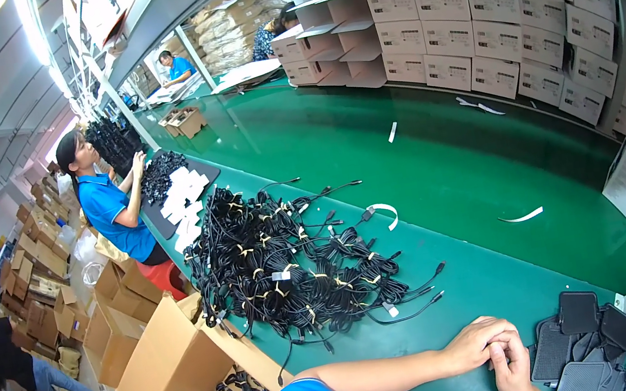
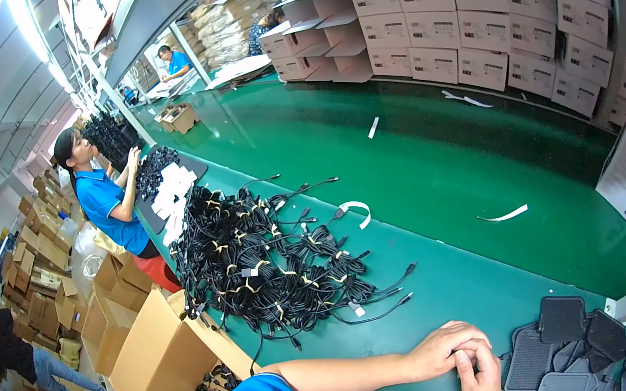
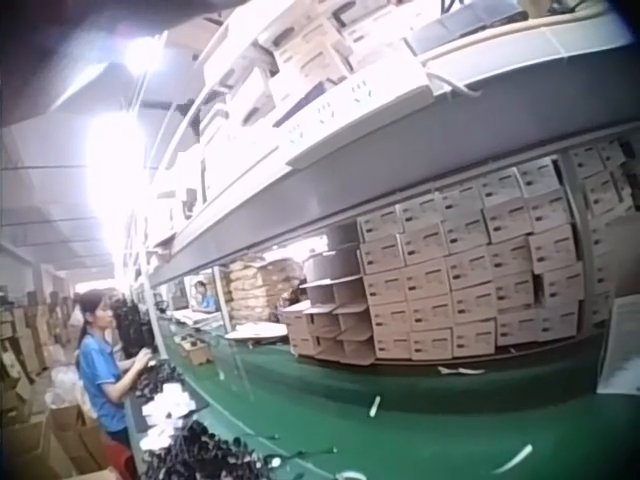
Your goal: The person packages electronic devices, manuals, and cables into retail boxes by hand, first placing a cardboard insert into each box, then adding the components and manuals.
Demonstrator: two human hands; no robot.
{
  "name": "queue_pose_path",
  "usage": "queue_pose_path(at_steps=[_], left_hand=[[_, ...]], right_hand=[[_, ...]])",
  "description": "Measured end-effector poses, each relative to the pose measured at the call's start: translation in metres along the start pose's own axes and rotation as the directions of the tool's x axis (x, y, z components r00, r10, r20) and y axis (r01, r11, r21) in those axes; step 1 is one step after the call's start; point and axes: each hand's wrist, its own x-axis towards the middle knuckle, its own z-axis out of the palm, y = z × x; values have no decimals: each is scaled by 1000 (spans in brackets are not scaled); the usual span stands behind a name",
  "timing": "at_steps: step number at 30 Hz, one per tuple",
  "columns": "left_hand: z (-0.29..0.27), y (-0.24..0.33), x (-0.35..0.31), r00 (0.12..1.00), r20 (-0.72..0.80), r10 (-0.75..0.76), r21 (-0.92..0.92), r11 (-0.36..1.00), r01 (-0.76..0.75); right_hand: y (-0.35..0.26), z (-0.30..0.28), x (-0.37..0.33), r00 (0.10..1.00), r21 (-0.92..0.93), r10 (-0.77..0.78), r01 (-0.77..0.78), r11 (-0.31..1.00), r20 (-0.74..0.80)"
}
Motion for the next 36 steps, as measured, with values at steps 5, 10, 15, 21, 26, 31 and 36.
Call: queue_pose_path(at_steps=[5,10,15,21,26,31,36], left_hand=[[-1,-1,1,999,5,38,-3,999,-38],[0,-2,0,1000,11,25,-4,1000,-25],[1,-2,-1,1000,-21,23,1,1000,-23],[2,-2,-2,999,-34,37,5,999,-36],[3,-3,-2,999,-38,33,9,999,-33],[3,-4,-2,999,-45,30,12,1000,-29],[3,-5,-2,998,-47,35,17,999,-34]], right_hand=[[-7,0,1,1000,-16,-13,14,1000,6],[-6,3,2,999,29,10,-9,1000,-45],[-8,4,3,998,53,34,-31,998,-56],[-5,4,2,997,39,43,-41,998,-66],[-2,3,2,998,1,17,-17,1000,-63],[0,3,2,999,-48,-25,23,999,-38],[0,3,2,999,-29,-16,15,999,-32]])
